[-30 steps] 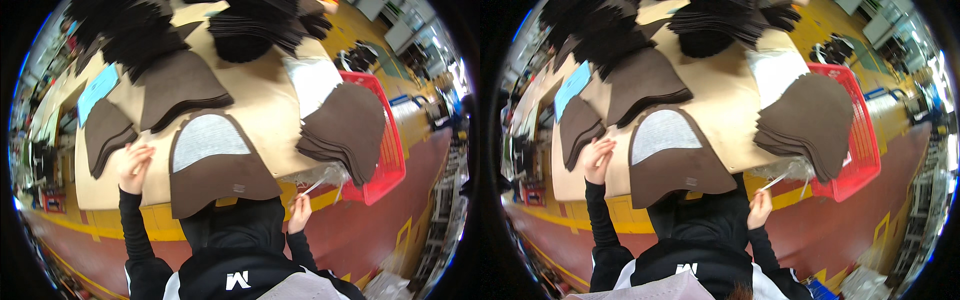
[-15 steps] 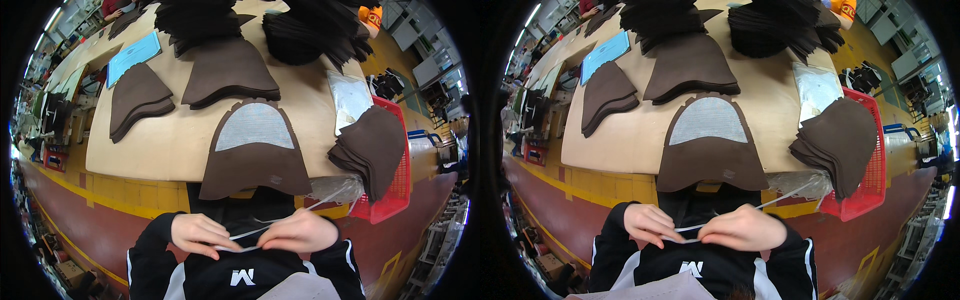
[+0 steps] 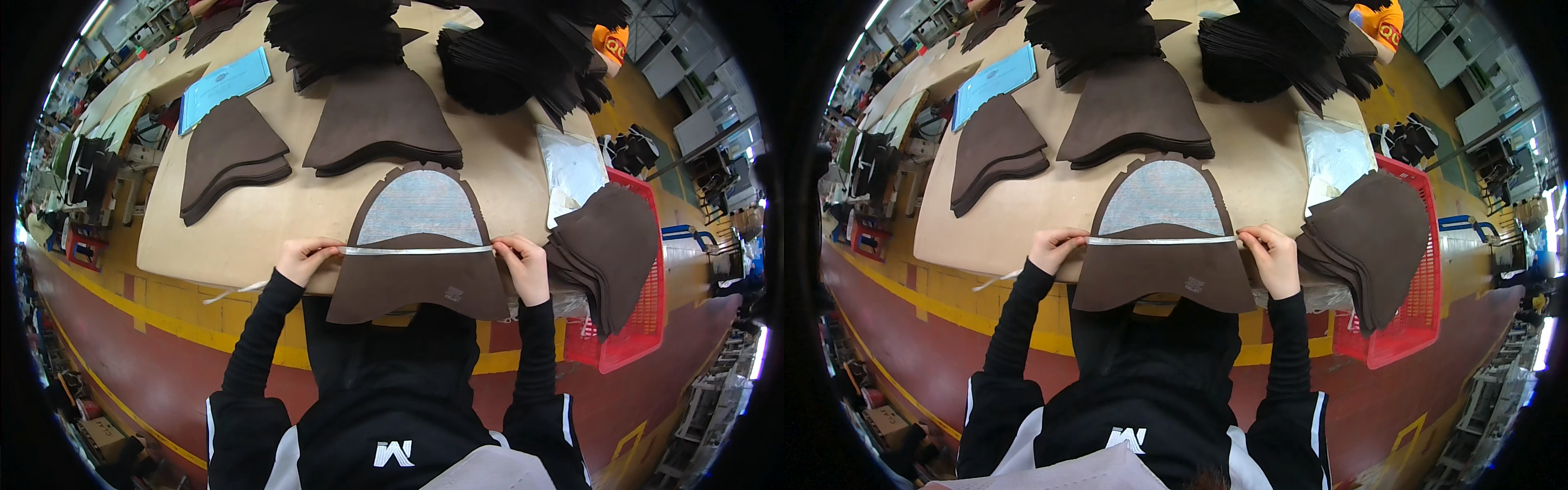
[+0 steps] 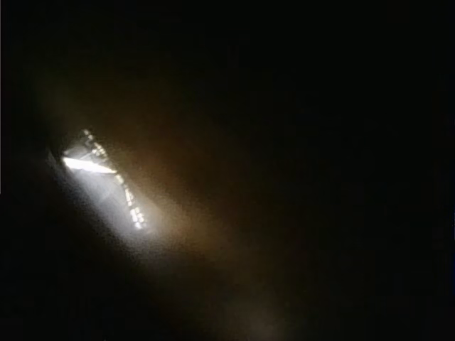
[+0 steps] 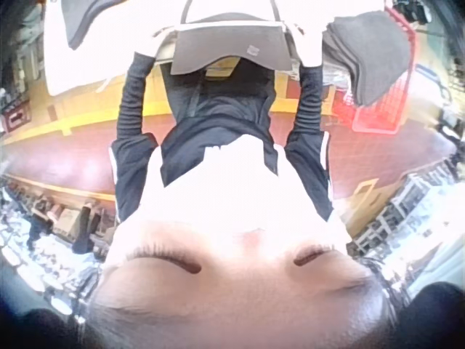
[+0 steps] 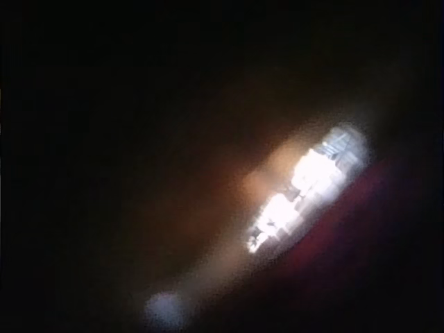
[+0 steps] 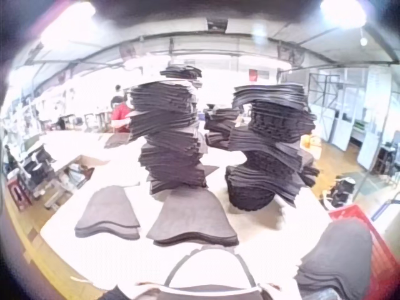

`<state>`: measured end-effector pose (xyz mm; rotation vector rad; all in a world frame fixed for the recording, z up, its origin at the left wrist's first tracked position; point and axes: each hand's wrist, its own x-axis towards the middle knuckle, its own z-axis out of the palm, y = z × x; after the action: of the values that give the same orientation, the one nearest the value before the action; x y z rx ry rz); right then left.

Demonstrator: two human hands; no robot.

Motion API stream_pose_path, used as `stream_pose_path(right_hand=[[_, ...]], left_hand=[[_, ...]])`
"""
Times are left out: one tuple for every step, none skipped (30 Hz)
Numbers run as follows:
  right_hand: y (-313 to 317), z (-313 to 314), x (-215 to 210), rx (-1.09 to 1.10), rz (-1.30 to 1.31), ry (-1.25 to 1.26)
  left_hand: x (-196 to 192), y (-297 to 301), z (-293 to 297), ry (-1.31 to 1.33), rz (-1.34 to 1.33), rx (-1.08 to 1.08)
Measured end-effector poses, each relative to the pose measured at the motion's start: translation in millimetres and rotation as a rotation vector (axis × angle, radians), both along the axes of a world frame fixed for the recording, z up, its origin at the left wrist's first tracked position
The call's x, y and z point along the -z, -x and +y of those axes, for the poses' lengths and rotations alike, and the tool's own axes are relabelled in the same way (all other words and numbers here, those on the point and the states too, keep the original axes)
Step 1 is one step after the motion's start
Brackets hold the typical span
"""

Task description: The person repeatedly picks up brown fabric pieces from a table, aligns them, and stacks them into neat piles. They occasionally insert a white tie or paper separator between layers. The work occurs at a large table in a factory setting with other workers visible in the background.

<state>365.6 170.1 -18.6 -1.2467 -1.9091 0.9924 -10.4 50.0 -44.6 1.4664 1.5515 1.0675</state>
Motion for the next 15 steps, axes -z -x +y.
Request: stream_pose_path(right_hand=[[-3.8, 2.1, 4.5, -0.032, -0.013, -0.034], [-5.2, 2.7, 8.9, -0.066, -0.017, -0.063], [-5.6, 3.0, 13.5, -0.100, -0.020, -0.092], [-3.9, -0.1, 20.5, -0.085, -0.059, -0.148], [0.6, -5.8, 25.7, -0.075, -0.099, -0.206], [3.8, -11.4, 29.2, -0.065, -0.138, -0.265], [4.8, -15.5, 29.9, -0.057, -0.116, -0.215], [7.2, -22.9, 23.6, -0.050, -0.113, -0.194], [10.7, -31.5, 14.3, -0.045, -0.109, -0.172], [10.6, -39.1, 9.9, -0.040, -0.105, -0.151], [5.9, -46.1, 12.1, -0.036, -0.116, -0.134], [3.2, -55.3, 12.2, -0.004, -0.076, -0.023], [0.9, -67.2, 11.6, 0.026, -0.037, 0.089], [-2.4, -78.3, 12.7, 0.063, 0.005, 0.198], [-6.5, -93.0, 21.6, 0.111, 0.125, 0.214]], left_hand=[[3.8, -7.1, 2.1, -0.029, 0.054, -0.033], [4.7, -10.7, 1.7, -0.052, 0.118, -0.068], [4.3, -14.6, 0.9, -0.076, 0.182, -0.103], [2.9, -19.6, -0.2, -0.028, 0.183, -0.128], [0.4, -25.1, -1.9, 0.020, 0.182, -0.157], [-1.2, -28.4, -4.5, 0.066, 0.182, -0.186], [5.1, -29.4, -6.9, 0.117, 0.211, -0.205], [9.5, -30.7, -9.5, 0.091, 0.225, -0.217], [12.5, -30.6, -12.8, 0.068, 0.240, -0.232], [15.7, -30.2, -16.6, 0.043, 0.256, -0.247], [19.9, -27.9, -20.4, 0.034, 0.246, -0.235], [25.3, -24.0, -26.4, 0.023, 0.237, -0.224], [28.4, -21.5, -33.5, 0.012, 0.227, -0.214], [25.6, -22.2, -38.6, 0.097, 0.225, -0.225], [22.7, -24.7, -46.8, 0.183, 0.216, -0.237]])
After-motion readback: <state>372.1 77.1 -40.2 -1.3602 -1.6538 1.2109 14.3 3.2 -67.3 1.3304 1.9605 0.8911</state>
